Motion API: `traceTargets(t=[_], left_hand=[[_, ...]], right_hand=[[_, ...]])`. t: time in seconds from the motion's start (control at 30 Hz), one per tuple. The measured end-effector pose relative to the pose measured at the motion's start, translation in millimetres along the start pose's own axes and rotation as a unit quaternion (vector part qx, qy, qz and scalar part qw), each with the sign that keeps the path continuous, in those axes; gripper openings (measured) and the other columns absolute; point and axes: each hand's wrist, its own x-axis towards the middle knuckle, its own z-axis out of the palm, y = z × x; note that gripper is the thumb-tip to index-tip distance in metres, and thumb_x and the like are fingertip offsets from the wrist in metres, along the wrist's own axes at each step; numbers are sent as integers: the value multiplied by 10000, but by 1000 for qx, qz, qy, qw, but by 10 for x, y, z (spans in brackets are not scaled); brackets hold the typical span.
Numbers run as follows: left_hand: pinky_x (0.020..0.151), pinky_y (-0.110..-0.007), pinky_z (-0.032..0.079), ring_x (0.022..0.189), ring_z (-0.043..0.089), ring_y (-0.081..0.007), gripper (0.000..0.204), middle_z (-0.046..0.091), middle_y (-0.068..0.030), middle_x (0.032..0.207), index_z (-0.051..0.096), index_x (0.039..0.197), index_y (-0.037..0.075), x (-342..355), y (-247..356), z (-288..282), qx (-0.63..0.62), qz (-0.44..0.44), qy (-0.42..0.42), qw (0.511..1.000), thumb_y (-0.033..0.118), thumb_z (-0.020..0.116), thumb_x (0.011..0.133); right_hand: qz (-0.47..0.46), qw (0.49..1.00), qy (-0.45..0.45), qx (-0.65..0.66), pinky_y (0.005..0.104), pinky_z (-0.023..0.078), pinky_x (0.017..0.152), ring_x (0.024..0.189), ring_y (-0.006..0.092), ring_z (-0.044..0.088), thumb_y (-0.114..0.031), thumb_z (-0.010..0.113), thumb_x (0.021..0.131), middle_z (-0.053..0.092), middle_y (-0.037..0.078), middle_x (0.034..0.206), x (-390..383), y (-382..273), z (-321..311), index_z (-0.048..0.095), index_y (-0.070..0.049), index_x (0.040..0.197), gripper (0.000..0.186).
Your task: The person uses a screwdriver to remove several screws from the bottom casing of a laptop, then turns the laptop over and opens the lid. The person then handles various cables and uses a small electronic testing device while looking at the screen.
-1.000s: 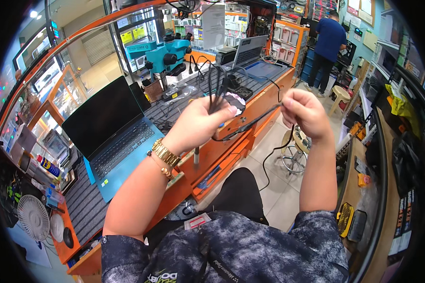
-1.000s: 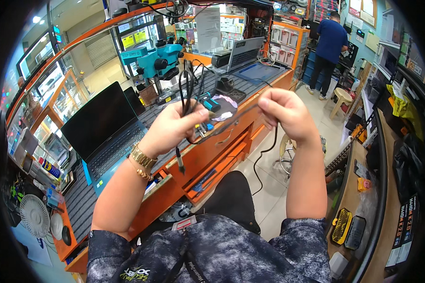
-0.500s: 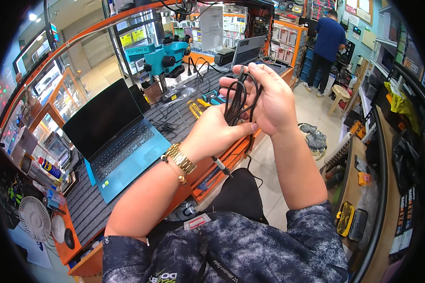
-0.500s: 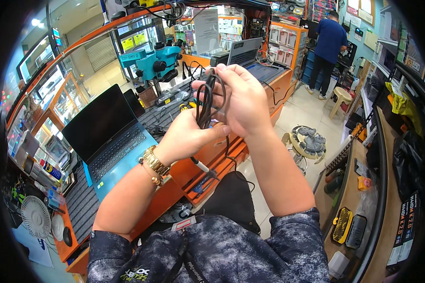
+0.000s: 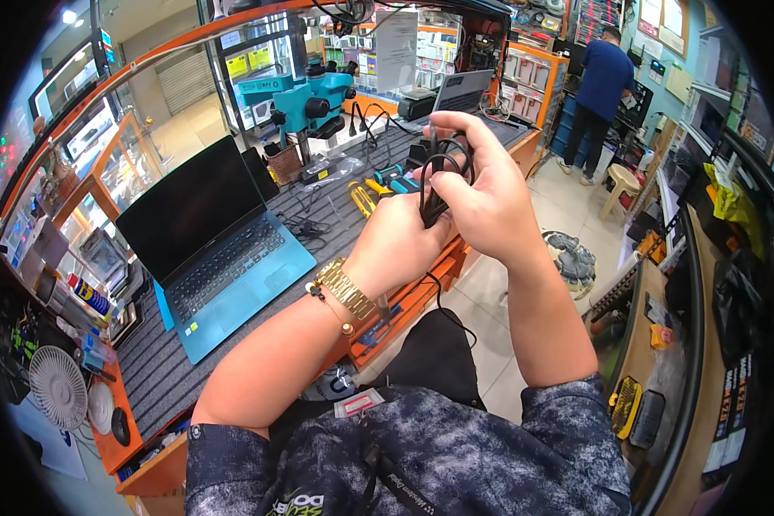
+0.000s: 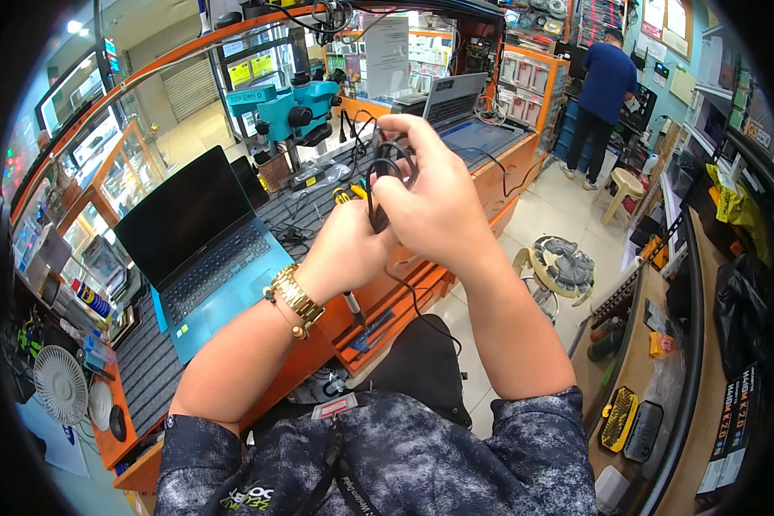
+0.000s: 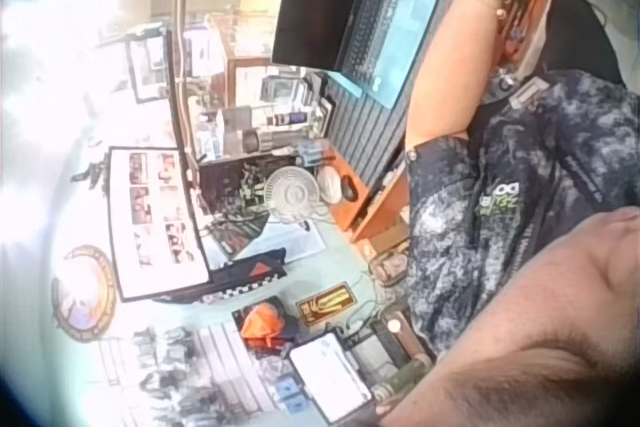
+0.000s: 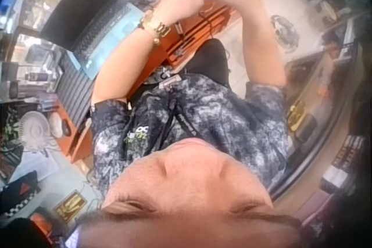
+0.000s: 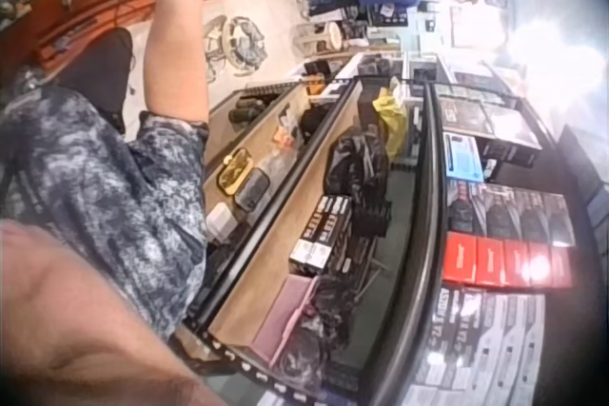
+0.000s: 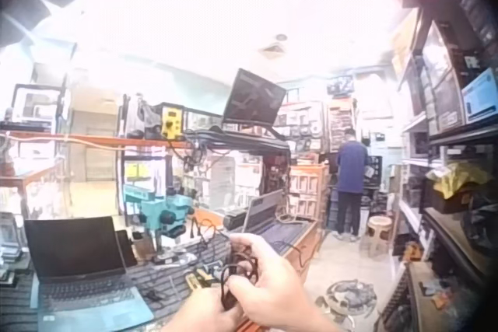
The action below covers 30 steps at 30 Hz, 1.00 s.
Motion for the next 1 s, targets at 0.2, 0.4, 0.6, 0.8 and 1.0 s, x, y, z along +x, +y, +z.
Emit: traceTargets(t=[0.2,0.4,0.6,0.8,1.0], left_hand=[[710,-379,560,753,665,-110,272,747,-56,807,773,1009,-7,-7,-97,56,-36,1,-6,999,242,713,1100],[694,-335,531,752,613,-63,250,713,17,816,773,1004,17,-41,-82,17,-42,-32,-49,997,236,707,1106],[692,-323,516,743,597,-65,248,684,31,801,767,999,23,-48,-73,18,-81,-19,-46,995,238,709,1108],[644,-329,518,658,629,-103,339,694,4,798,757,1012,24,9,-31,-124,-127,-46,-68,988,318,672,1157],[566,-362,521,564,554,-140,498,561,13,704,600,794,103,140,-172,-348,-314,-29,96,944,382,627,1206]], right_hand=[[39,999,5,-4,341,677,917,1058,208,808,40,512,1061,735,156,1375,39,-74,-22,645,65,1494,454],[38,998,52,-18,321,674,808,880,182,808,23,494,1049,807,144,1112,64,-79,36,698,79,1426,433],[45,988,77,128,396,704,786,867,290,842,-3,420,991,796,212,1021,105,-169,119,696,81,1262,396],[48,948,60,308,464,712,918,996,349,840,-68,470,1073,748,199,1067,157,-1,71,603,59,1320,309],[141,970,-184,74,360,621,903,1002,183,756,-310,757,1140,741,87,1107,-250,498,66,476,-6,1578,602]])
